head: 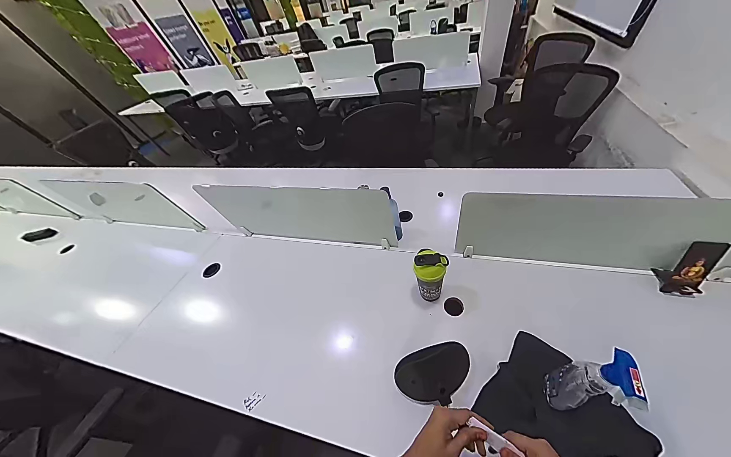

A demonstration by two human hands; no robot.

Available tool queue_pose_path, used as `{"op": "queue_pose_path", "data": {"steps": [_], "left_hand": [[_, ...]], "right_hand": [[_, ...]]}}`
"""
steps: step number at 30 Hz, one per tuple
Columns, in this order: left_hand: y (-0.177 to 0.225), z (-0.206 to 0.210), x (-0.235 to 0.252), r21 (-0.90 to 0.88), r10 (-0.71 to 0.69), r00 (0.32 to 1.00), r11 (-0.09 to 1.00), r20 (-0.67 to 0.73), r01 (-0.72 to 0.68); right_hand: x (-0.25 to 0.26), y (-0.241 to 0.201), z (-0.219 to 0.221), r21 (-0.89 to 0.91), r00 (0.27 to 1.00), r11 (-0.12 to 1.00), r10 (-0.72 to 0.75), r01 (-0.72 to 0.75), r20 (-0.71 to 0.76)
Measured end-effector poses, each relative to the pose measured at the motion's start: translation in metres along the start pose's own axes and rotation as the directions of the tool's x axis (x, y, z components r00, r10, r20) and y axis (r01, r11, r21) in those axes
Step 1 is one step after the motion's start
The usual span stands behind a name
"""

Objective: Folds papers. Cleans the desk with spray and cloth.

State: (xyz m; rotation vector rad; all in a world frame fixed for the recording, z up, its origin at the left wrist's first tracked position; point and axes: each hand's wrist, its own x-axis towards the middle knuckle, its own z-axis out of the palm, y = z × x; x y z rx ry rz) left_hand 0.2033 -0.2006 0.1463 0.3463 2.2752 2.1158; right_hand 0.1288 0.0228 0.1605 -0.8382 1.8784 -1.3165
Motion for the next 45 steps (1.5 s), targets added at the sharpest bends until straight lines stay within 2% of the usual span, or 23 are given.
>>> {"op": "queue_pose_path", "data": {"steps": [3,7,9,11,13,15,18,20,23,26,28,33,36,39,42,45], "left_hand": [[-0.005,-0.002,-0.006,-0.003,-0.035,0.999,0.999,-0.006,0.035],[-0.011,-0.015,-0.012,0.164,-0.193,0.981,0.967,-0.027,0.195],[-0.023,-0.030,-0.012,0.304,-0.340,0.939,0.901,0.049,0.310],[-0.040,-0.045,-0.014,0.398,-0.460,0.874,0.839,0.157,0.371],[-0.061,-0.056,-0.017,0.347,-0.460,0.848,0.865,0.262,0.362],[-0.078,-0.063,-0.019,0.204,-0.428,0.844,0.903,0.324,0.379],[-0.087,-0.068,-0.017,0.092,-0.425,0.861,0.904,0.280,0.417],[-0.087,-0.070,-0.015,0.088,-0.447,0.860,0.894,0.245,0.440],[-0.086,-0.067,-0.010,0.080,-0.542,0.813,0.839,0.213,0.539],[-0.086,-0.059,-0.006,0.022,-0.637,0.753,0.766,0.165,0.643],[-0.086,-0.055,-0.005,-0.024,-0.688,0.708,0.714,0.158,0.700],[-0.093,-0.049,-0.005,-0.173,-0.750,0.645,0.622,0.149,0.764],[-0.100,-0.048,-0.007,-0.270,-0.741,0.653,0.604,0.155,0.750],[-0.105,-0.049,-0.006,-0.275,-0.735,0.660,0.610,0.153,0.743],[-0.106,-0.054,-0.003,-0.147,-0.728,0.681,0.667,0.079,0.730],[-0.109,-0.060,-0.003,0.023,-0.618,0.785,0.785,-0.033,0.619]], "right_hand": [[0.011,-0.005,0.010,-0.045,0.998,0.998,-0.054,0.053,-0.022],[0.030,-0.001,0.034,-0.087,0.998,0.995,0.047,-0.051,-0.045],[0.038,0.008,0.047,-0.090,0.991,0.987,0.126,-0.130,-0.049],[0.047,0.017,0.059,-0.166,0.978,0.963,0.205,-0.210,-0.047],[0.056,0.025,0.069,-0.233,0.955,0.926,0.294,-0.296,-0.045],[0.065,0.029,0.074,-0.280,0.930,0.889,0.366,-0.363,-0.045],[0.073,0.029,0.081,-0.308,0.917,0.866,0.390,-0.395,-0.079],[0.075,0.028,0.086,-0.277,0.922,0.880,0.356,-0.385,-0.153],[0.078,0.024,0.089,-0.291,0.925,0.890,0.281,-0.350,-0.254],[0.081,0.019,0.091,-0.403,0.923,0.844,0.245,-0.354,-0.296],[0.082,0.019,0.095,-0.499,0.932,0.809,0.154,-0.310,-0.329],[0.086,0.030,0.097,-0.702,0.962,0.692,-0.039,-0.169,-0.271],[0.090,0.038,0.098,-0.737,0.954,0.665,-0.125,-0.123,-0.272],[0.095,0.042,0.101,-0.793,0.940,0.598,-0.192,-0.115,-0.281],[0.098,0.043,0.101,-0.835,0.932,0.529,-0.205,-0.152,-0.300],[0.100,0.045,0.098,-0.836,0.931,0.514,-0.176,-0.191,-0.321]]}}
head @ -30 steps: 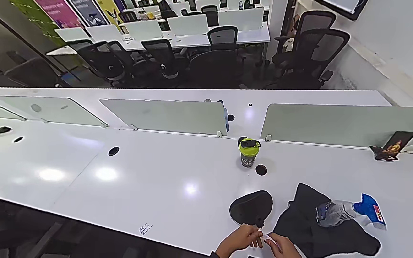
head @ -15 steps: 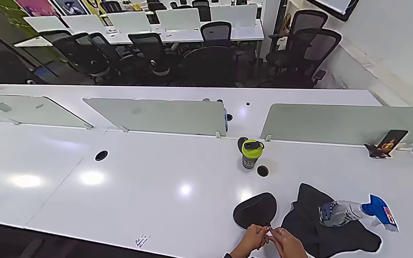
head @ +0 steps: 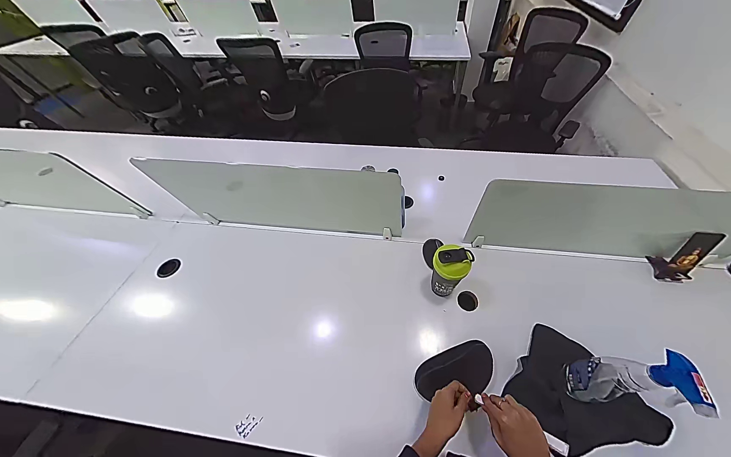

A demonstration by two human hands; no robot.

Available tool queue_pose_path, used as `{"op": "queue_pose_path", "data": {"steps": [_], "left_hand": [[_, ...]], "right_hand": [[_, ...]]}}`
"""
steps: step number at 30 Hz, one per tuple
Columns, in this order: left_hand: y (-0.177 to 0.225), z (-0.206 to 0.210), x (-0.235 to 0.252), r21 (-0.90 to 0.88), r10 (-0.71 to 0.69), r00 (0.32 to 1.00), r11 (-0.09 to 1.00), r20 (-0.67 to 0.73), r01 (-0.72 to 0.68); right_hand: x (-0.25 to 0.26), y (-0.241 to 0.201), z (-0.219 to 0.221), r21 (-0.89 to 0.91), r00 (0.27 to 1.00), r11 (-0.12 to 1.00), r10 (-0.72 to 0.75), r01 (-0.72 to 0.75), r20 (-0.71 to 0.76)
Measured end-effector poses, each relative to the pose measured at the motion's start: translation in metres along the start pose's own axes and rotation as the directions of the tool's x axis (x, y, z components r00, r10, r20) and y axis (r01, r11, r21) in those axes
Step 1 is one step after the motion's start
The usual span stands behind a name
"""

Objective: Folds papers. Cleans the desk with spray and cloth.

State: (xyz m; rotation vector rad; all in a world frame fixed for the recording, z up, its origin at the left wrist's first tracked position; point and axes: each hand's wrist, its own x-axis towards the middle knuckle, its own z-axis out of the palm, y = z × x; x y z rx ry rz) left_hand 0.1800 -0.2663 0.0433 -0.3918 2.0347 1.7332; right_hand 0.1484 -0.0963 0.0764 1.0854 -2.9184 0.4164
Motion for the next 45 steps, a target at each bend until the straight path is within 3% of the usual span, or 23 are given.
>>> {"op": "queue_pose_path", "data": {"steps": [6,12,15,17,19,21,24,29,33,36,40,45], "left_hand": [[-0.011,0.002,0.008,0.143,0.315,0.949,0.939,-0.004,-0.312],[-0.023,0.007,0.020,0.170,0.304,0.952,0.937,0.035,-0.305],[-0.023,0.009,0.019,0.188,0.286,0.958,0.939,0.038,-0.288],[-0.025,0.014,0.018,0.196,0.316,0.949,0.930,0.009,-0.311],[-0.026,0.019,0.017,0.211,0.344,0.939,0.919,-0.012,-0.334],[-0.024,0.022,0.017,0.227,0.356,0.934,0.912,-0.031,-0.340],[-0.022,0.025,0.017,0.245,0.380,0.923,0.902,-0.054,-0.356],[-0.021,0.031,0.019,0.273,0.409,0.910,0.885,-0.066,-0.378],[-0.024,0.036,0.024,0.293,0.416,0.907,0.876,-0.058,-0.383],[-0.020,0.033,0.025,0.308,0.443,0.892,0.863,-0.085,-0.399],[-0.003,0.029,0.020,0.311,0.366,0.926,0.894,-0.091,-0.323],[-0.004,0.031,0.021,0.322,0.357,0.930,0.894,-0.085,-0.313]], "right_hand": [[0.002,0.001,0.001,-0.055,0.999,0.998,-0.028,0.029,0.028],[-0.001,0.004,0.004,-0.050,0.998,0.997,-0.057,0.058,0.026],[0.003,-0.006,-0.005,-0.100,0.979,0.995,0.025,-0.005,0.200],[0.012,-0.021,-0.018,-0.174,0.888,0.980,0.159,-0.091,0.432],[0.026,-0.035,-0.029,-0.244,0.721,0.956,0.285,-0.163,0.632],[0.036,-0.041,-0.031,-0.286,0.628,0.939,0.340,-0.190,0.700],[0.042,-0.040,-0.030,-0.318,0.576,0.911,0.413,-0.263,0.705],[0.036,-0.016,-0.025,-0.208,0.571,0.833,0.512,-0.513,0.641],[0.015,0.010,-0.003,0.077,0.605,0.683,0.582,-0.726,0.542],[0.010,0.010,0.000,0.225,0.676,0.656,0.590,-0.720,0.441],[0.020,-0.007,-0.024,0.049,0.718,0.785,0.537,-0.618,0.444],[0.013,-0.009,-0.021,-0.013,0.818,0.882,0.442,-0.470,0.367]]}}
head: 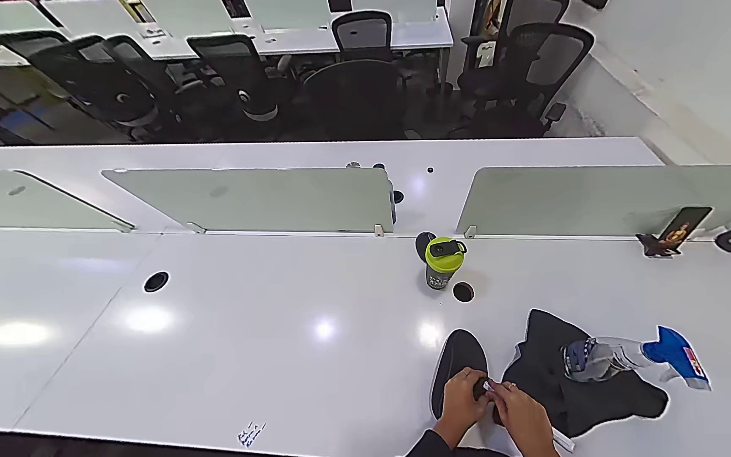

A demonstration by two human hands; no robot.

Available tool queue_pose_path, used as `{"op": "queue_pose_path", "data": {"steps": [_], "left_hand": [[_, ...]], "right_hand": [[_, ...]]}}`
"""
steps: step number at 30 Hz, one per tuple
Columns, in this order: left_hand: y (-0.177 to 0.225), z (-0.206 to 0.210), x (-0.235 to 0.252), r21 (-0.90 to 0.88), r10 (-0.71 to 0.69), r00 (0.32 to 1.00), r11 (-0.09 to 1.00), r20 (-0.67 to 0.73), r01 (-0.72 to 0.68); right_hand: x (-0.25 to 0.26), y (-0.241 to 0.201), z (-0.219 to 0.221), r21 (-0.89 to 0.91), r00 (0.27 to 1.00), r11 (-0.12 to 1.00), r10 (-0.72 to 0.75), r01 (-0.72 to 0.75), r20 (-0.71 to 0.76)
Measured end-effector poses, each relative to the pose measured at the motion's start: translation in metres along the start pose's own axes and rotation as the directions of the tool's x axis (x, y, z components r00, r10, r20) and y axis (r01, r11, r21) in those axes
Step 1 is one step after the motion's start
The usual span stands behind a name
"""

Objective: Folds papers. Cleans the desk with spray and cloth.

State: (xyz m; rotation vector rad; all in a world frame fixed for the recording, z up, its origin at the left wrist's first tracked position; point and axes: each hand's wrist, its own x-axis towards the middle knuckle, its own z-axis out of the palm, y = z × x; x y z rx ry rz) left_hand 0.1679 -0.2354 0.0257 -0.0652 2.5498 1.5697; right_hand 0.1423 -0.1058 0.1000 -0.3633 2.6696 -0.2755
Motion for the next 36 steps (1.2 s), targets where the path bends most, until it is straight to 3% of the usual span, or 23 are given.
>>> {"op": "queue_pose_path", "data": {"steps": [6,11,17,22,25,32,36], "left_hand": [[0.006,-0.002,0.005,0.036,-0.066,0.994,0.997,0.090,0.063],[0.005,0.005,0.009,0.069,-0.029,0.994,0.997,0.105,0.022],[0.005,0.008,0.014,0.076,-0.023,0.986,0.997,0.167,0.011],[0.006,0.010,0.015,0.087,-0.057,0.976,0.995,0.211,0.040],[0.010,0.009,0.016,0.100,-0.089,0.969,0.993,0.229,0.067],[0.011,0.007,0.013,0.077,-0.063,0.981,0.996,0.184,0.049],[0.004,0.012,0.012,0.068,0.017,0.991,0.997,0.135,-0.026]], "right_hand": [[0.004,-0.012,-0.009,-0.217,0.972,0.976,0.072,-0.023,0.224],[0.006,-0.007,-0.003,-0.170,0.987,0.984,0.068,-0.043,0.146],[0.019,-0.008,-0.015,-0.178,0.946,0.977,0.166,-0.119,0.277],[0.038,-0.013,-0.033,-0.264,0.854,0.960,0.212,-0.091,0.475],[0.047,-0.016,-0.038,-0.283,0.827,0.956,0.218,-0.074,0.519],[0.046,-0.030,-0.038,-0.366,0.785,0.924,0.147,0.108,0.601],[0.033,-0.039,-0.029,-0.394,0.821,0.904,0.092,0.169,0.563]]}}
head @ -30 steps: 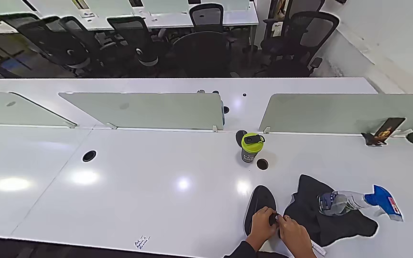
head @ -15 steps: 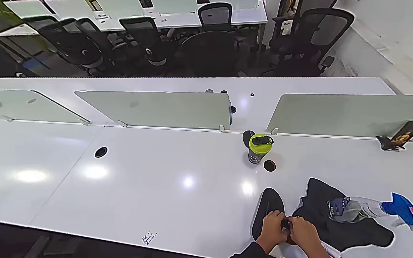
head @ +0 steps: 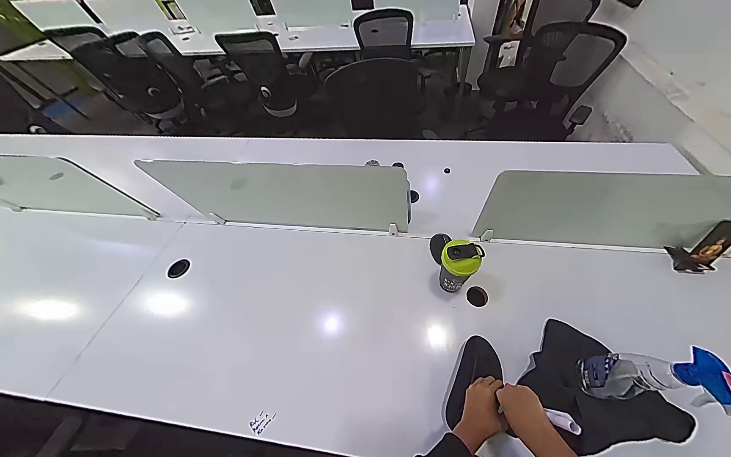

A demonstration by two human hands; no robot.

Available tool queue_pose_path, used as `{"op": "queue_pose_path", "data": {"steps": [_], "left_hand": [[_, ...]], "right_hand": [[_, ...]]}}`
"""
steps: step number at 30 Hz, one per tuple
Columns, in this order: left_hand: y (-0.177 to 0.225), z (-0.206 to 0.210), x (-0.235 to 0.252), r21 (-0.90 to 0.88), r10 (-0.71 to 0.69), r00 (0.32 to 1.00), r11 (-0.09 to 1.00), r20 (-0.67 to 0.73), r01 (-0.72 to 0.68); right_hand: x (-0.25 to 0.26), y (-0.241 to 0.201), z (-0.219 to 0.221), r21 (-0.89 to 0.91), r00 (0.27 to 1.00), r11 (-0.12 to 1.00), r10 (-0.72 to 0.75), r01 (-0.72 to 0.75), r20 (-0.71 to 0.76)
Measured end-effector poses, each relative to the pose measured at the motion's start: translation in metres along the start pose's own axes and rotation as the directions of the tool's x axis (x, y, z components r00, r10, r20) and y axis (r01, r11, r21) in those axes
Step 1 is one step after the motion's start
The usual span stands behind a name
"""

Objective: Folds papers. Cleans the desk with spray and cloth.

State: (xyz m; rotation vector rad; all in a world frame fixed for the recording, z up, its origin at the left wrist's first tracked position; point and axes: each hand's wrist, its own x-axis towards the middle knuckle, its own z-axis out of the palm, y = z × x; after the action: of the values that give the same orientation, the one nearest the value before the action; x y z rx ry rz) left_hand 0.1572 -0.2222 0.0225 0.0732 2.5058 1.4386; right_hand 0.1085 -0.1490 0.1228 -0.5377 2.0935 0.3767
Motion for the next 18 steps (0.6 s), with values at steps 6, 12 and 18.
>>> {"op": "queue_pose_path", "data": {"steps": [6,12,18], "left_hand": [[0.002,-0.007,0.001,-0.002,0.016,0.999,1.000,0.036,-0.016],[-0.013,0.001,0.000,-0.049,0.082,0.995,0.995,-0.057,-0.085],[-0.013,0.000,-0.001,-0.033,0.101,0.993,0.994,-0.067,-0.104]], "right_hand": [[-0.003,0.002,-0.007,0.080,0.997,0.994,0.071,-0.070,-0.014],[0.022,0.025,0.006,0.518,0.953,0.823,0.300,-0.233,-0.047],[0.032,0.050,0.011,0.610,0.992,0.787,0.124,-0.087,-0.018]]}}
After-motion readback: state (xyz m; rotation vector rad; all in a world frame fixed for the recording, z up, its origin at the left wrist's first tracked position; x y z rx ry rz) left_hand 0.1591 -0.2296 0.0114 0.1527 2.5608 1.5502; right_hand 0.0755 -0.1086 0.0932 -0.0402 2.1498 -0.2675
